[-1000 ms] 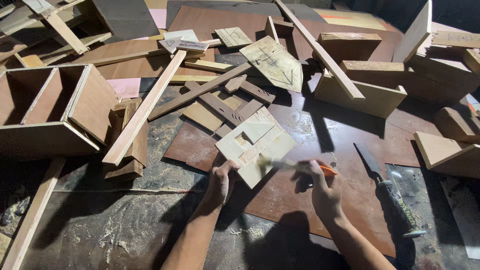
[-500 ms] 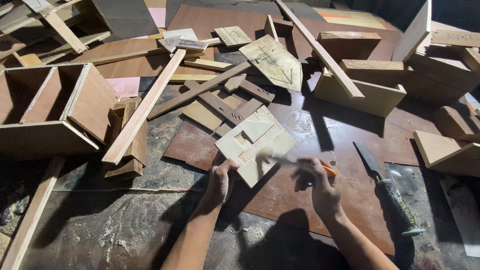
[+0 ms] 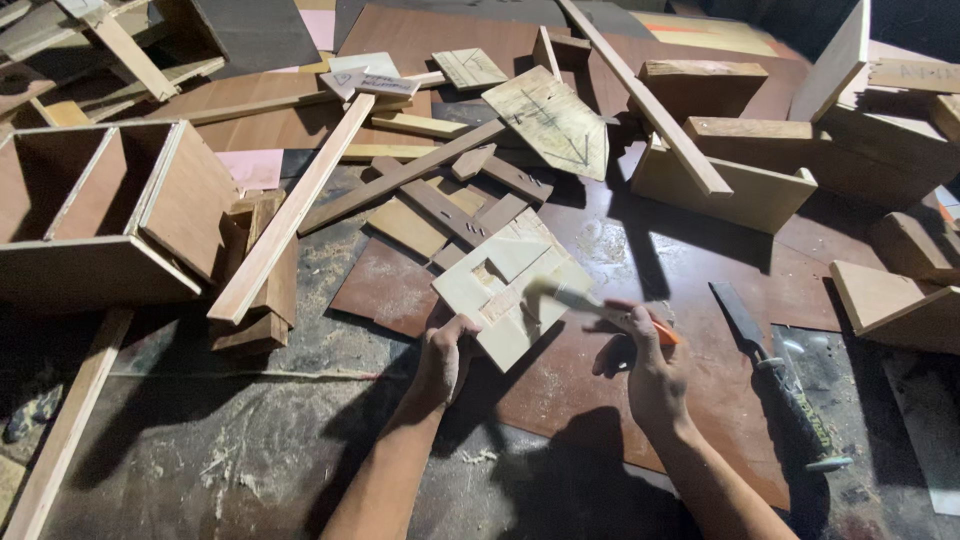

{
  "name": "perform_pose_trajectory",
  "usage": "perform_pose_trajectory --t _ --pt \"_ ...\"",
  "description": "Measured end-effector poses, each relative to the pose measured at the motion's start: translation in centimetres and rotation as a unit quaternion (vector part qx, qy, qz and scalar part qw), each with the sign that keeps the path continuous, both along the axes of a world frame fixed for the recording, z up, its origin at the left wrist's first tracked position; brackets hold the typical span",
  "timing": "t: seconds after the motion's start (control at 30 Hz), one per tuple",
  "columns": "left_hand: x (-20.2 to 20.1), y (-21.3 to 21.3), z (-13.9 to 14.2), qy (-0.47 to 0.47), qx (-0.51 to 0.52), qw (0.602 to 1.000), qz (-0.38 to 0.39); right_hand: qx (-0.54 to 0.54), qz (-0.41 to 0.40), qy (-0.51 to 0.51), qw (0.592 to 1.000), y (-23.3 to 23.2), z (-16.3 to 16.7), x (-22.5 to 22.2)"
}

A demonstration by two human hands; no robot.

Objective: The person holds small wooden cutout pieces on a cluttered workshop table and brushes dust off their surfaces with a brush, turning the pieces to clean different sides. They then wipe dust off a long wooden stick by hand and set it down among the other wooden pieces.

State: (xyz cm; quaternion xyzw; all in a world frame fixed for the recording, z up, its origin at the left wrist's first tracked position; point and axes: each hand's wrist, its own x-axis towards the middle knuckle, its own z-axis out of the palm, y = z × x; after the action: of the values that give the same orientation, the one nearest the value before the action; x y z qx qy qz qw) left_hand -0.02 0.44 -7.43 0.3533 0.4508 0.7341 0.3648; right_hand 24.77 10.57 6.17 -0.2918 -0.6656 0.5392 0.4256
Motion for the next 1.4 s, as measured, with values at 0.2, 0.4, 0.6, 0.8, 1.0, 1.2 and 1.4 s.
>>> perform_pose_trajectory --t 0.2,0.4,0.6,0.8,1.0,1.2,1.4 --pt "0.1 0.5 0.0 -0.159 -0.077 0.984 -0.004 -0.028 0.021 0.012 0.999 -0.2 0.1 -0.1" --pt "0.0 0.4 -0.2 0.031 -0.056 0.998 0.02 -0.013 0.034 0.013 0.999 0.0 -0.4 0.1" --pt "-0.2 0.7 -0.8 0.134 -0.073 0.988 0.039 -0.024 0.041 0.03 0.998 0.2 -0.8 0.3" --pt "0.0 0.2 -0.2 0.002 0.022 1.0 -0.005 -0.03 0.095 0.067 0.993 0.5 -1.2 0.5" --pt "0.4 0.2 0.6 -0.258 -0.068 0.964 -0.014 -0.023 0.057 0.029 0.998 0.3 -1.1 0.3" --pt "0.4 0.0 1.4 -0.087 -0.056 0.995 -0.001 -0.018 0.073 0.009 0.997 0.1 -0.7 0.1" --pt "0.8 -0.4 2.9 -0.235 -0.08 0.969 -0.011 0.019 0.026 -0.037 0.999 0.0 -0.6 -0.1"
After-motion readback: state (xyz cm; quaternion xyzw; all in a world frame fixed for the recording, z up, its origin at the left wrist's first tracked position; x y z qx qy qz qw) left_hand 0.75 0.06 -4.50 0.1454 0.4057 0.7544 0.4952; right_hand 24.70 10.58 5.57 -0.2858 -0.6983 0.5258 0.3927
